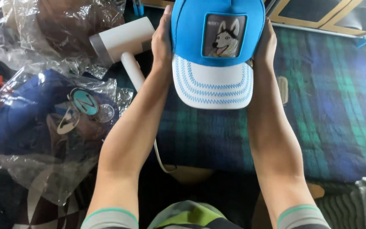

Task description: Cleaning and brushing a baseball cap using a wooden brush and a lint remover tool.

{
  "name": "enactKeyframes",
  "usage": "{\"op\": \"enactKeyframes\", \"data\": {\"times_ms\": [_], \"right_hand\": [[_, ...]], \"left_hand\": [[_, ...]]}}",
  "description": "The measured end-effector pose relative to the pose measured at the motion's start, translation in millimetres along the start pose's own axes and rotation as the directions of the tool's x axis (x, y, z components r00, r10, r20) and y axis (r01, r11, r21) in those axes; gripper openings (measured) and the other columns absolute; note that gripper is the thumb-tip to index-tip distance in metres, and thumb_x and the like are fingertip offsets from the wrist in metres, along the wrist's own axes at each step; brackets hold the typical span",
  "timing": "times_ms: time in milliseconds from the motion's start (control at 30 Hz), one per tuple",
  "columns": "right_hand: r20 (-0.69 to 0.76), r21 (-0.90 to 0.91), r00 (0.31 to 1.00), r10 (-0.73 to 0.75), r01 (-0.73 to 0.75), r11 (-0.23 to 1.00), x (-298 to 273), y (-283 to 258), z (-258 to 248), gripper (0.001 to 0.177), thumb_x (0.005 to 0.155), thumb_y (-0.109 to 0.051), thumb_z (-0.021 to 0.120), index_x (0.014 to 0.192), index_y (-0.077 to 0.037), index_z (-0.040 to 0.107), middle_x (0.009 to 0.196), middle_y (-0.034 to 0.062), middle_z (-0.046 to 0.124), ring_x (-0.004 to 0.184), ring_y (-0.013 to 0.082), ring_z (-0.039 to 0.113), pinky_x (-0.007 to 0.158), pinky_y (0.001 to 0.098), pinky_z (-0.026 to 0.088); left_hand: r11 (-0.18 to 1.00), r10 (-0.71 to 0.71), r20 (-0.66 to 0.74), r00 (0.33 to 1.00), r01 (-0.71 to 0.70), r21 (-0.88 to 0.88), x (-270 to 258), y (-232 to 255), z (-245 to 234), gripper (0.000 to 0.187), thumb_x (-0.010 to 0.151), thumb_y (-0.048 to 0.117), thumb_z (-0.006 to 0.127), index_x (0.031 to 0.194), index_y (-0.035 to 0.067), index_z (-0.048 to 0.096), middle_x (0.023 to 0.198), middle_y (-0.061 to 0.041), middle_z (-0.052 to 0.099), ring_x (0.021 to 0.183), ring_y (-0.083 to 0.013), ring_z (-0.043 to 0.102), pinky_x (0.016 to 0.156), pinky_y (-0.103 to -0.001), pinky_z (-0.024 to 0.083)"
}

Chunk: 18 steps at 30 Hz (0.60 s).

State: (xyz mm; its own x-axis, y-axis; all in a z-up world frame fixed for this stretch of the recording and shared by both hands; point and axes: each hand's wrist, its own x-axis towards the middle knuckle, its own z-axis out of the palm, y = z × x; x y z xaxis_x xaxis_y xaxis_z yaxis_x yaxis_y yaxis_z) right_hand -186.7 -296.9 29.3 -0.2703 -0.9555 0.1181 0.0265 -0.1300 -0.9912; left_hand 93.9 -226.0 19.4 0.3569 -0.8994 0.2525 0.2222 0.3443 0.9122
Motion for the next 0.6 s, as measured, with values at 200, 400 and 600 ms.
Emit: {"op": "enactKeyframes", "data": {"times_ms": [200, 400, 600], "right_hand": [[0.065, -0.057, 0.979, -0.195, 0.199, 0.978, -52, -3, -10, 0.041, 0.093, -0.052, 0.049, 0.109, -0.024, 0.075, 0.111, -0.0044, 0.075, 0.106, 0.0071, 0.059, 0.092, 0.0288, 0.045], [0.094, 0.038, 0.995, -0.047, 0.043, 0.998, -72, 4, 15, 0.054, 0.087, -0.057, 0.055, 0.129, -0.028, 0.073, 0.138, 0.0029, 0.071, 0.133, 0.0206, 0.06, 0.111, 0.0394, 0.044], [-0.014, 0.228, 0.999, 0.049, -0.044, 0.973, -17, 3, 27, 0.032, 0.085, -0.051, 0.063, 0.092, -0.022, 0.075, 0.095, -0.0016, 0.074, 0.092, 0.0113, 0.065, 0.084, 0.0337, 0.052]], "left_hand": [[0.999, 0.014, -0.038, 0.999, -0.016, -0.038, -55, 29, -17, 0.068, 0.089, 0.058, 0.062, 0.141, 0.015, 0.061, 0.151, -0.017, 0.055, 0.145, -0.035, 0.047, 0.119, -0.049, 0.04], [0.999, -0.013, -0.137, 0.99, 0.019, 0.04, -50, 28, -26, 0.074, 0.086, 0.061, 0.06, 0.137, 0.007, 0.064, 0.148, -0.019, 0.058, 0.141, -0.0327, 0.052, 0.119, -0.043, 0.039], [0.991, -0.023, -0.102, 0.995, 0.01, -0.131, 14, 10, 4, 0.056, 0.089, 0.04, 0.066, 0.13, 0.003, 0.069, 0.138, -0.018, 0.067, 0.134, -0.0275, 0.06, 0.116, -0.037, 0.044]]}}
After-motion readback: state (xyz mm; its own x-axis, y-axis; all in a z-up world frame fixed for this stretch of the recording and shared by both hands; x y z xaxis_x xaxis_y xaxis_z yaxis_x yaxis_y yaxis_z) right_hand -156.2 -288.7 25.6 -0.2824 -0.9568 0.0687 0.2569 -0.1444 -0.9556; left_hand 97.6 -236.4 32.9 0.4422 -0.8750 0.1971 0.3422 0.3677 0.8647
